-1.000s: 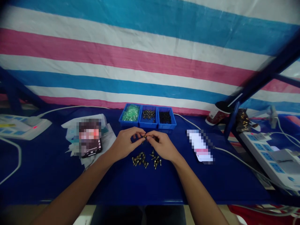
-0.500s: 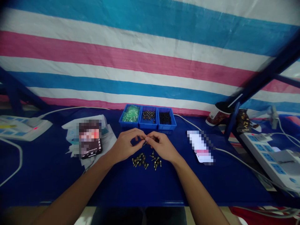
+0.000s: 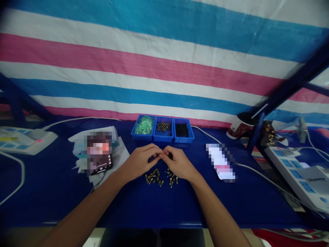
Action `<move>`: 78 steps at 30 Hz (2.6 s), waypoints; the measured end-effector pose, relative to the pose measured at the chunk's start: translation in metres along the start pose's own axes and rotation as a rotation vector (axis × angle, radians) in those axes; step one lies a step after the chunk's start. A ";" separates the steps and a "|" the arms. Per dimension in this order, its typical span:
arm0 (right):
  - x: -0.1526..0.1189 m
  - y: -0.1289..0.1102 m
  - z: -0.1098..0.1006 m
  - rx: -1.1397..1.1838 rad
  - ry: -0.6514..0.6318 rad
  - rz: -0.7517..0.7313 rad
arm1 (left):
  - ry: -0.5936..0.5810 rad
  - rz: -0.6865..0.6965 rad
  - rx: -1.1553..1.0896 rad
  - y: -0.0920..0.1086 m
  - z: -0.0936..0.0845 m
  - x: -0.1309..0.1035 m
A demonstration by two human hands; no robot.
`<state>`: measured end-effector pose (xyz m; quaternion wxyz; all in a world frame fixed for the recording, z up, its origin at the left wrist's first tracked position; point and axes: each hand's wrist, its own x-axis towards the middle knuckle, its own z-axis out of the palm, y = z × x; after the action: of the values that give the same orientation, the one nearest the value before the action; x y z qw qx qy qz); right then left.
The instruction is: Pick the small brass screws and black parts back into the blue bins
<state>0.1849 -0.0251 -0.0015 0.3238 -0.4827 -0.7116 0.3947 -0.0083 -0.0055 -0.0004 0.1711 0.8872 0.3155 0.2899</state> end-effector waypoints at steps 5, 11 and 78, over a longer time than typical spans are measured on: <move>0.001 0.001 0.001 -0.009 0.032 -0.011 | 0.030 -0.023 0.007 0.002 -0.002 0.000; 0.003 0.002 0.000 0.033 0.070 -0.051 | 0.106 -0.079 -0.099 0.001 -0.005 0.002; 0.004 0.002 -0.001 0.295 0.057 0.070 | 0.162 -0.156 -0.230 0.005 -0.009 0.005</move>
<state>0.1856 -0.0210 -0.0022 0.3973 -0.4656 -0.6191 0.4919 -0.0084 -0.0043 0.0115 0.2674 0.8083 0.3608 0.3807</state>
